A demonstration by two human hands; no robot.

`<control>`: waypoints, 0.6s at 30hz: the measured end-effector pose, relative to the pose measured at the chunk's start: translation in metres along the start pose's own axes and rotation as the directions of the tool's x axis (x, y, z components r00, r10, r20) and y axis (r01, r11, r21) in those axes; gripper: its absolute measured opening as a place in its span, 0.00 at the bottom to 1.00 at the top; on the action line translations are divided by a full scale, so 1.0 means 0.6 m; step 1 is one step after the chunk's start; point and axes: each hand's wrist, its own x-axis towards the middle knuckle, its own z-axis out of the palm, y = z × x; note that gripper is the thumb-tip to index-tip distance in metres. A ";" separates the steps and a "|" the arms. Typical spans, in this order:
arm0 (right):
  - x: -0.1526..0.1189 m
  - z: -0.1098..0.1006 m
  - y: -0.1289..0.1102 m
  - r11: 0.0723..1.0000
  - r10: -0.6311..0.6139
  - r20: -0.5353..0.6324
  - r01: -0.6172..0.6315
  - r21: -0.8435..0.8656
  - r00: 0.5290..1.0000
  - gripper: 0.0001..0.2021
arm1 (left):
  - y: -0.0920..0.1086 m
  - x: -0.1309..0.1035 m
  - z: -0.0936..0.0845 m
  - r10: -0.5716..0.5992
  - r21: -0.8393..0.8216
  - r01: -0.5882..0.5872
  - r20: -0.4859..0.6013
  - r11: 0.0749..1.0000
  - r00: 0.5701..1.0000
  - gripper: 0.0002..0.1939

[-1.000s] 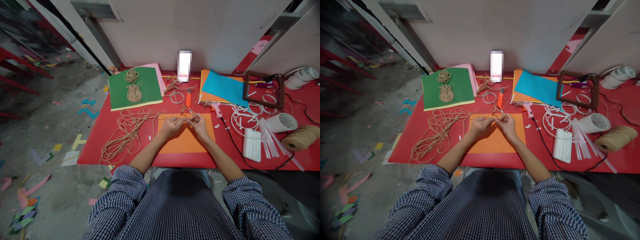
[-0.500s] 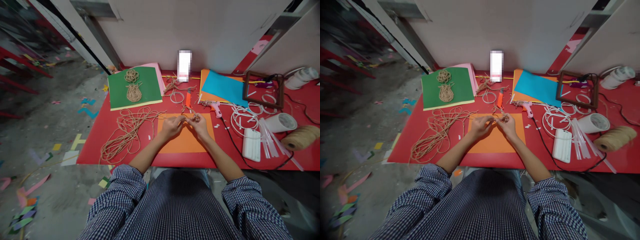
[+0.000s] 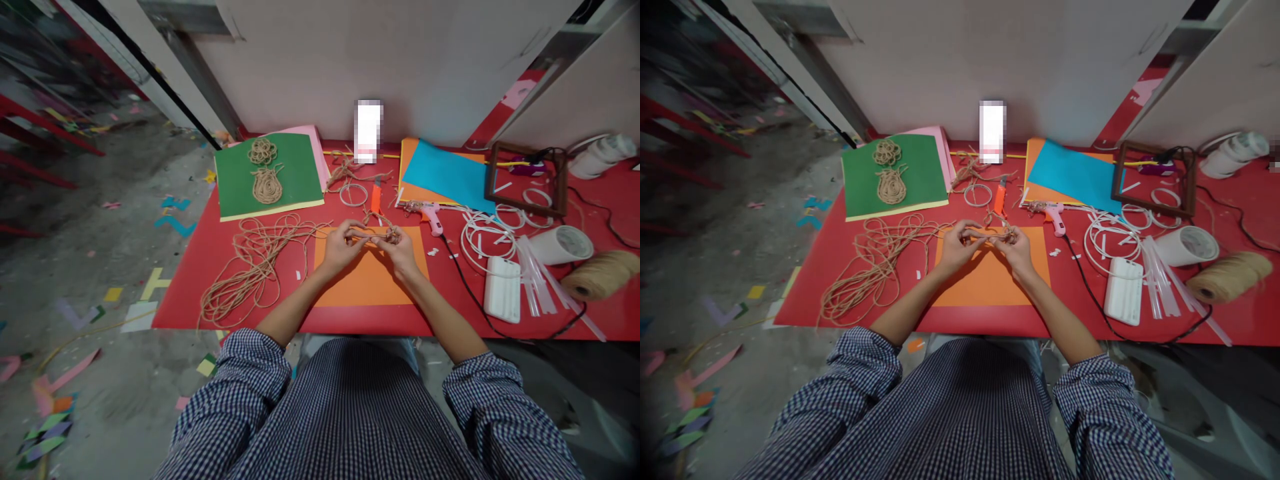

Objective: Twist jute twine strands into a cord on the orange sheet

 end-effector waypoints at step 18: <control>-0.017 0.013 -0.024 0.999 0.034 0.183 -0.030 -0.024 0.983 0.21 | -0.002 0.017 -0.018 0.185 0.154 -0.213 0.178 0.965 0.966 0.13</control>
